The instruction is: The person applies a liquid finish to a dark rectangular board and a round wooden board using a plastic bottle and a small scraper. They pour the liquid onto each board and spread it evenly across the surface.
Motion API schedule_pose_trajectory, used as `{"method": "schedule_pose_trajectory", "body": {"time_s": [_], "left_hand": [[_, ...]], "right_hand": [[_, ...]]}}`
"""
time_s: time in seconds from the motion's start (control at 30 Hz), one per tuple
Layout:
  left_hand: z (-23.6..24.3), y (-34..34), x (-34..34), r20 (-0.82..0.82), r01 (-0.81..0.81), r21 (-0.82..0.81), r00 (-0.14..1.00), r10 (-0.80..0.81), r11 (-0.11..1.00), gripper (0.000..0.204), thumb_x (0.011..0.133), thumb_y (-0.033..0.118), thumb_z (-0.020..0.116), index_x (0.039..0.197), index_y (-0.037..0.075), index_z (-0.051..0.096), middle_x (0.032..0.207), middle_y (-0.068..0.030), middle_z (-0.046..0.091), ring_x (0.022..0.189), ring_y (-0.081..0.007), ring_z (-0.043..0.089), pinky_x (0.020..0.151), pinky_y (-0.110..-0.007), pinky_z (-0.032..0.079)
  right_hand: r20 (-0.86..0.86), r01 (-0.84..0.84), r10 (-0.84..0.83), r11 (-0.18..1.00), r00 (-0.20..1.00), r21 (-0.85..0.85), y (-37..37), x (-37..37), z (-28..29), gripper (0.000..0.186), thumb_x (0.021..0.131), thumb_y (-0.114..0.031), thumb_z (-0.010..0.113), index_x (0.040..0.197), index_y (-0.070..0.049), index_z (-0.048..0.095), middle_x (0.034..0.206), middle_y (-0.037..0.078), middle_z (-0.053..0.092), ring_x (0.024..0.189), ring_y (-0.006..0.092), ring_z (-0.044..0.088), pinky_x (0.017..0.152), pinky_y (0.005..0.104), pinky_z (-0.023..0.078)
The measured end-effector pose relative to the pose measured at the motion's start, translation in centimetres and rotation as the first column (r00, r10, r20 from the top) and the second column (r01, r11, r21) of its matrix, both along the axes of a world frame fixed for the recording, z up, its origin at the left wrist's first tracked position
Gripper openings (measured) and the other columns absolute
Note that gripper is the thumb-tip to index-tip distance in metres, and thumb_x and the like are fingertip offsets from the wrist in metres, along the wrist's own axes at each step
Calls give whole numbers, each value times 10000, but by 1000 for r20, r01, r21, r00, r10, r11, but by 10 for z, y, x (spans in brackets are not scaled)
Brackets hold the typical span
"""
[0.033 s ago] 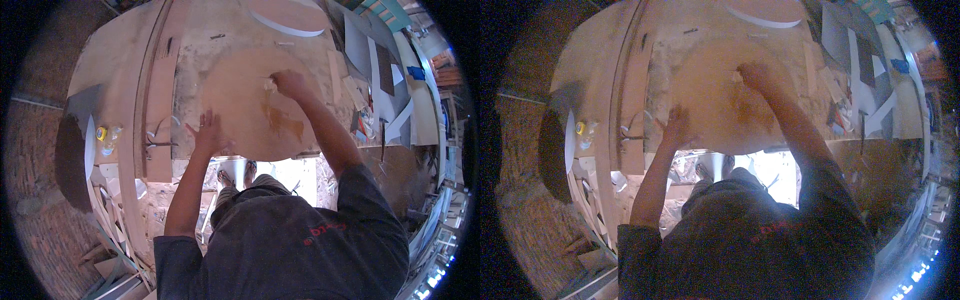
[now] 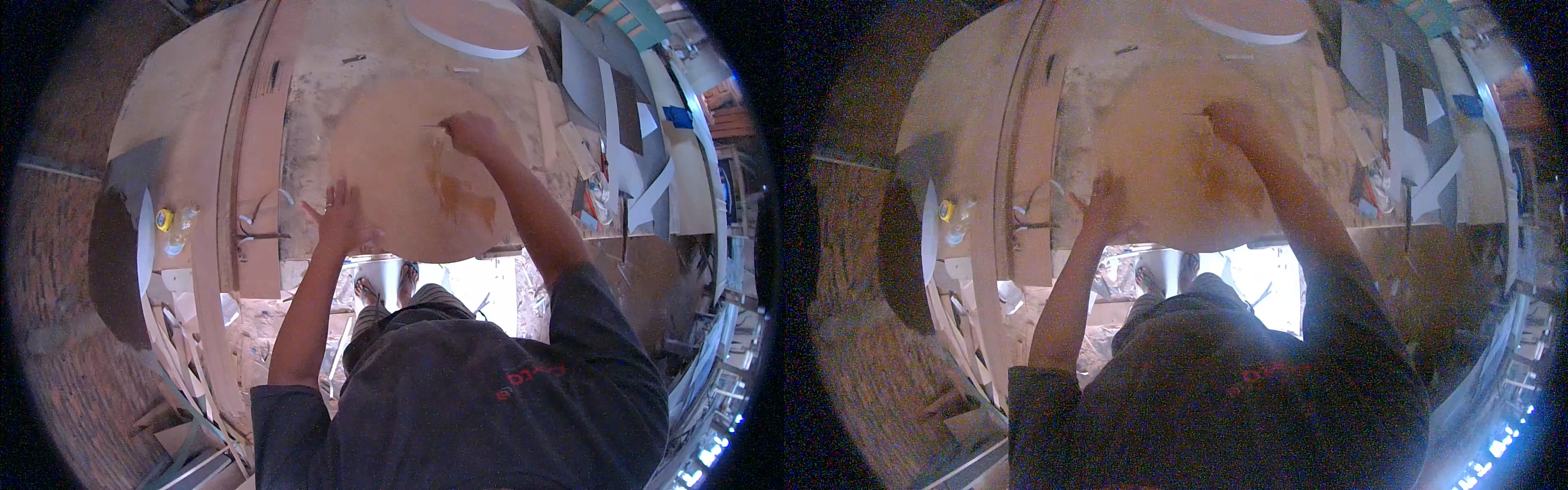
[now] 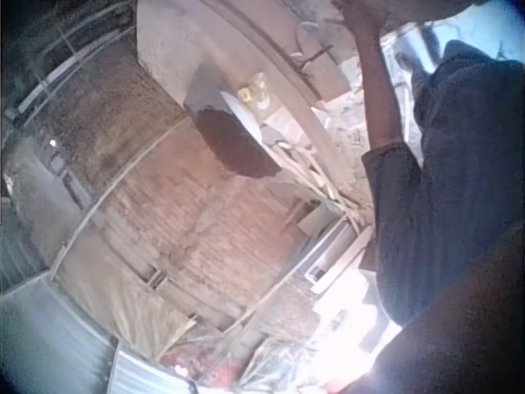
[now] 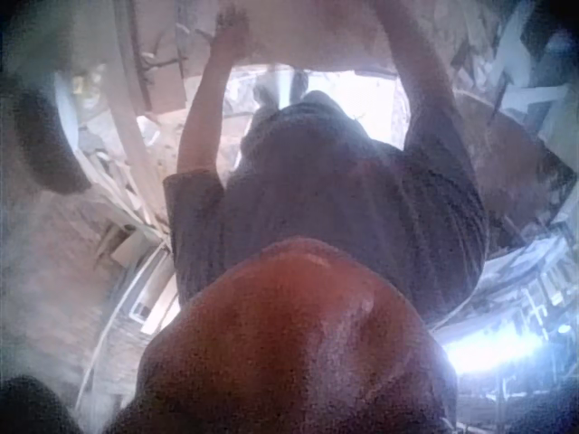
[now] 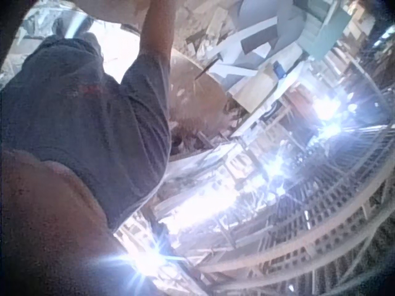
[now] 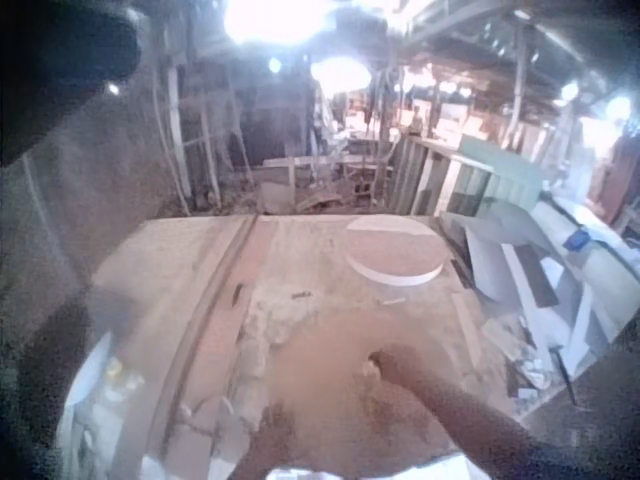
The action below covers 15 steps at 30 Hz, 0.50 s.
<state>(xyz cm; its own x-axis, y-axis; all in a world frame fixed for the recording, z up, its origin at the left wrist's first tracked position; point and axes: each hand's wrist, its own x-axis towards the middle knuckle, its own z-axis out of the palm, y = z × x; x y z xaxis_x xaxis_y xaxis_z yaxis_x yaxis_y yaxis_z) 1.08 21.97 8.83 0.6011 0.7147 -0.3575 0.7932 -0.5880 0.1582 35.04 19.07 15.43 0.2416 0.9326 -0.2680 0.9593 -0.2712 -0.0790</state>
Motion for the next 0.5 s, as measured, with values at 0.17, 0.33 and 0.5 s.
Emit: {"method": "schedule_pose_trajectory", "body": {"time_s": [0.17,0.33,0.5], "left_hand": [[-20,9,12,-57,21,18,998,-20,1000,1212,638,683,821,1591,119,328,1716,-126,145,1553,-424,192,1035,-896,-25],[4,8,10,-27,-41,-24,999,41,999,1232,641,663,837,1613,147,283,1720,-112,132,1540,-478,180,1056,-882,-29],[20,3,12,15,-52,-38,998,53,998,1205,659,648,841,1615,163,292,1724,-101,123,1538,-487,171,1076,-868,-20]], "right_hand": [[73,-20,26,997,997,-72,-19,-5,-27,376,891,-229,635,1228,-355,747,1089,82,754,1004,331,720,835,487,570],[42,-27,32,993,999,-115,-109,-74,-4,375,871,-197,638,1187,-356,762,1042,86,758,940,331,733,786,480,574],[-16,-45,44,996,999,-72,-195,-104,-5,356,843,-138,629,1099,-335,779,963,68,757,888,335,735,738,484,569]]}}
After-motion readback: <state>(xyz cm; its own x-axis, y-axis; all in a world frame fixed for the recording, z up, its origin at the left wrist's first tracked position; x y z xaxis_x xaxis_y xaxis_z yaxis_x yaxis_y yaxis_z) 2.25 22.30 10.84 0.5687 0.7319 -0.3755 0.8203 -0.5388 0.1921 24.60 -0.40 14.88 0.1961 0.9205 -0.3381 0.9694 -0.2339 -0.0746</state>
